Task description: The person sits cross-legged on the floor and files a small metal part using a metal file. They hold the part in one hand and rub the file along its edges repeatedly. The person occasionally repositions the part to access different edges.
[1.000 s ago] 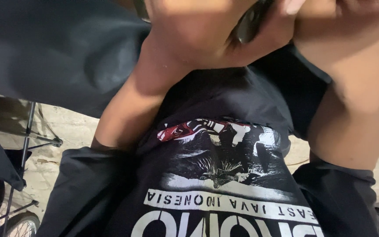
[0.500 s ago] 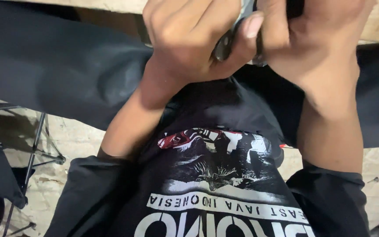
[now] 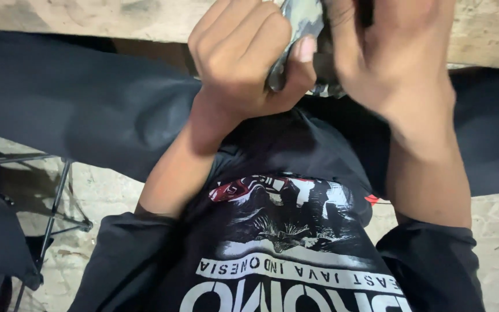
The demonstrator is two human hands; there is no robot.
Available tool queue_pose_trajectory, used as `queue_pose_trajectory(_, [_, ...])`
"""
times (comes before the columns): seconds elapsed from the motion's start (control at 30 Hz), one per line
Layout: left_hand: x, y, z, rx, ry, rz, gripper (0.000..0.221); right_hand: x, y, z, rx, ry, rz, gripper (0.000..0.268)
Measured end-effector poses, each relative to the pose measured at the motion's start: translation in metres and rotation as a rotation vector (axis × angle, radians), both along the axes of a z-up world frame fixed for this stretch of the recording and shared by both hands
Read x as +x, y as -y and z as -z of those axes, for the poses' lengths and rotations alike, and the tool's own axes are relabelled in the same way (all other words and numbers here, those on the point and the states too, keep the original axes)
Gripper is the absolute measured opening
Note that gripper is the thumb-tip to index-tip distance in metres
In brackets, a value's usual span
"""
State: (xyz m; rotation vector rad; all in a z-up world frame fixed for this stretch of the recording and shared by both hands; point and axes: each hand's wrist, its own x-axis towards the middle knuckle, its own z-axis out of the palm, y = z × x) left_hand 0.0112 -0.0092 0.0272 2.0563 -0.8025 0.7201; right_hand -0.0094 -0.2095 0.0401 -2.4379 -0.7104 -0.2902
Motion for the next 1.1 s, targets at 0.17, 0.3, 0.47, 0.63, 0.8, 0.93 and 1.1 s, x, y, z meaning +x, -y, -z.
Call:
queue_pose_trajectory(0.17, [0.005,0.004,0.003,0.024,0.073,-0.035,0.023,0.009,-0.015,-0.019,0.132,-0.084,-0.041,0.007])
queue_pose_trajectory(0.3, [0.002,0.004,0.004,0.012,0.052,-0.028,0.023,0.009,-0.011,-0.014,0.072,-0.027,-0.037,0.011])
queue_pose_trajectory(0.47, [0.005,0.005,0.004,0.025,0.075,-0.032,0.025,0.011,-0.016,-0.023,0.107,-0.028,-0.062,0.014])
queue_pose_trajectory(0.63, [0.004,0.006,0.004,0.006,0.066,-0.033,0.028,0.01,-0.01,-0.016,0.049,-0.004,-0.024,0.014])
queue_pose_trajectory(0.8, [0.006,0.005,0.006,0.019,0.091,-0.043,0.027,0.012,-0.014,-0.021,0.109,-0.044,-0.044,0.012])
queue_pose_trajectory(0.93, [0.004,0.007,0.005,0.007,0.068,-0.04,0.026,0.01,-0.014,-0.024,0.006,0.021,-0.016,0.011])
queue_pose_trajectory(1.1, [0.005,0.004,0.003,0.017,0.063,-0.027,0.024,0.013,-0.012,-0.017,0.081,-0.029,-0.036,0.013])
